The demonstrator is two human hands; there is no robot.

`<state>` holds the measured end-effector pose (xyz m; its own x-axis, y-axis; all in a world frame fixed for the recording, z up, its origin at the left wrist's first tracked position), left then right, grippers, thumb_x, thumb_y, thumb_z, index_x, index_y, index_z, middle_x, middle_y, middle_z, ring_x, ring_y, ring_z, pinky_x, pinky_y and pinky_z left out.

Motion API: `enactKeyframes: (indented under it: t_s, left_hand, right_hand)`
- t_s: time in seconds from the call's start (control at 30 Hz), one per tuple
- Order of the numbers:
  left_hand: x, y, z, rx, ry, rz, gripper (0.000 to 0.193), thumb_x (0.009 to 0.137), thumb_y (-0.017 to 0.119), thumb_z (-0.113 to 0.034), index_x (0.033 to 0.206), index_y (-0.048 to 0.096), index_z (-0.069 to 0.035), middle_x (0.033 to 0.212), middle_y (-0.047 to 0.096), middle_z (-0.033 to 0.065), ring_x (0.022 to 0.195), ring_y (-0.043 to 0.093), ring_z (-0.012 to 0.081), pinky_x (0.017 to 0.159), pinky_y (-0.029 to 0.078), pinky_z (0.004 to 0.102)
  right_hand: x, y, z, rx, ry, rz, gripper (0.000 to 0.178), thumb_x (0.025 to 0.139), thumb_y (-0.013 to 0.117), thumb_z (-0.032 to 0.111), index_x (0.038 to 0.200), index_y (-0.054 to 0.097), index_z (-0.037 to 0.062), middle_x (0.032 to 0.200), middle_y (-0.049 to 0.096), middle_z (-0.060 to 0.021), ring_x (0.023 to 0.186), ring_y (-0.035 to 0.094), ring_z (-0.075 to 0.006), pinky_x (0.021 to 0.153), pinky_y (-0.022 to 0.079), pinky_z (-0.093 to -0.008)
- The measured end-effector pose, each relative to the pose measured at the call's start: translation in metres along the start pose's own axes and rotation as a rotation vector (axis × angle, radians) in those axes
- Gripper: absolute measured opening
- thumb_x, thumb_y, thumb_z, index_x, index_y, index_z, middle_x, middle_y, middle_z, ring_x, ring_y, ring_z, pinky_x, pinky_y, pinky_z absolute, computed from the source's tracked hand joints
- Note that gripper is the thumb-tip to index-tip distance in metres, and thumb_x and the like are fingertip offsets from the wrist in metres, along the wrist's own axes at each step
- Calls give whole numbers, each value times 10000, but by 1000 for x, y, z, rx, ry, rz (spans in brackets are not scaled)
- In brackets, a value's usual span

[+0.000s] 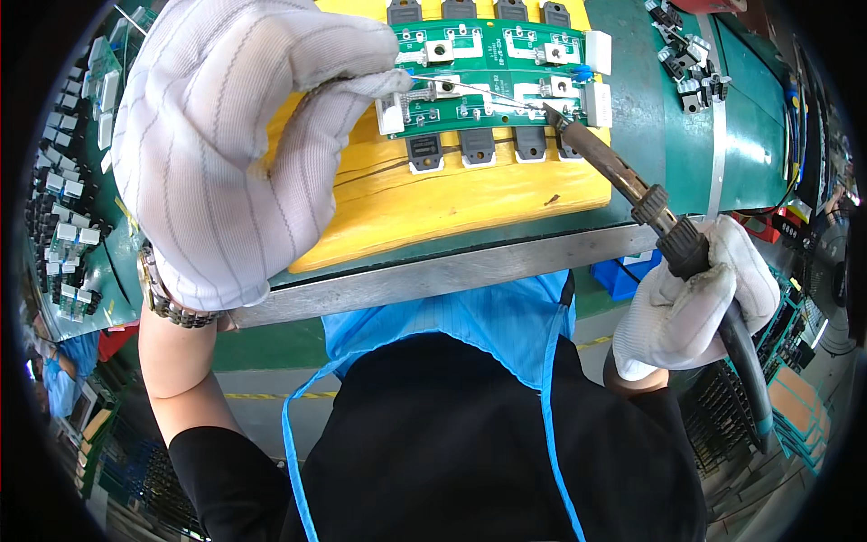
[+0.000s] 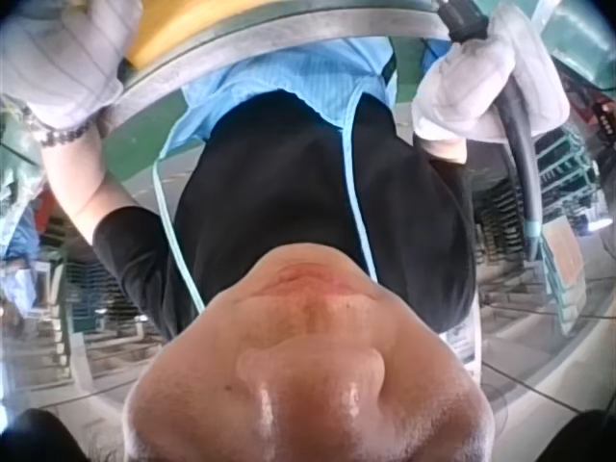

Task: The person aligns and presses electronic components onto a circuit board on a fixture by hand. The person then solders the connections on the circuit board using a soldering iron and solder wire.

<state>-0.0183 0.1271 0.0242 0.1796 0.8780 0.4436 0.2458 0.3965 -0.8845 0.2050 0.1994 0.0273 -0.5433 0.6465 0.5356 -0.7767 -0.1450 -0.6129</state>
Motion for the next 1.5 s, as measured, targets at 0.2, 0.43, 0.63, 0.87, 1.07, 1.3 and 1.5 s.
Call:
enactKeyframes:
  t_s: [0.2, 0.43, 0.63, 0.87, 1.07, 1.3, 1.5]
  left_hand:
    - [5, 2, -3, -3, 44, 0, 138, 786, 684, -16, 915, 686, -67, 895, 695, 43, 832, 621, 227, 757, 486, 322]
    - [5, 4, -4, -41, 36, 5, 133, 786, 683, -15, 909, 682, -65, 901, 698, 49, 823, 627, 227, 752, 489, 325]
    - [2, 0, 4, -41, -26, -61, 139, 796, 674, -18, 927, 681, -63, 913, 695, 53, 821, 626, 224, 757, 488, 319]
    - [4, 1, -2, -16, 39, 3, 144, 790, 678, -25, 929, 683, -63, 892, 690, 50, 820, 623, 225, 750, 484, 320]
    - [5, 5, -10, -20, -41, -132, 170, 762, 697, -5, 925, 685, -52, 872, 688, 53, 806, 622, 230, 727, 486, 322]
    - [6, 7, -17, 19, -25, -126, 164, 769, 700, -3, 924, 682, -52, 893, 693, 51, 805, 623, 224, 728, 491, 321]
    - [1, -2, 1, -1, -11, -45, 122, 803, 672, -28, 919, 673, -67, 896, 692, 46, 829, 628, 222, 755, 495, 313]
  right_hand:
    - [-10, -9, -14, -24, 121, -174, 290, 741, 555, 209, 744, 656, -63, 672, 637, -152, 564, 606, -202, 565, 462, -254]
    - [-11, -12, -15, -98, 138, -197, 304, 795, 558, 229, 714, 635, -54, 688, 650, -156, 598, 638, -217, 580, 490, -271]
    - [-8, -9, 2, -132, -77, -144, 305, 915, 493, 221, 833, 559, -65, 769, 579, -155, 612, 584, -189, 585, 490, -265]
    - [-11, -11, -15, -47, 138, -169, 385, 813, 556, 320, 668, 591, -36, 638, 617, -125, 528, 581, -197, 556, 463, -258]
    - [-16, -7, -19, 0, 106, -179, 305, 761, 586, 257, 738, 647, -41, 674, 652, -144, 541, 603, -206, 559, 454, -255]
    - [-16, -6, -19, 6, 116, -142, 308, 758, 589, 259, 750, 654, -42, 675, 653, -146, 538, 600, -209, 550, 453, -258]
    - [-10, -5, -16, -33, 127, -95, 372, 804, 561, 319, 658, 589, -22, 623, 606, -123, 507, 560, -196, 529, 433, -251]
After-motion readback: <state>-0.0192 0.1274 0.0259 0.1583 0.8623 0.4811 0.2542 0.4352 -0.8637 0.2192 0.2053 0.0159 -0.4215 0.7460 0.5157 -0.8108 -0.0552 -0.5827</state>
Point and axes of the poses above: each hand's wrist, its own x-axis towards the middle knuckle, its own y-axis out of the palm, z = x × y, the point moved 8 cm from there along x, towards the middle knuckle
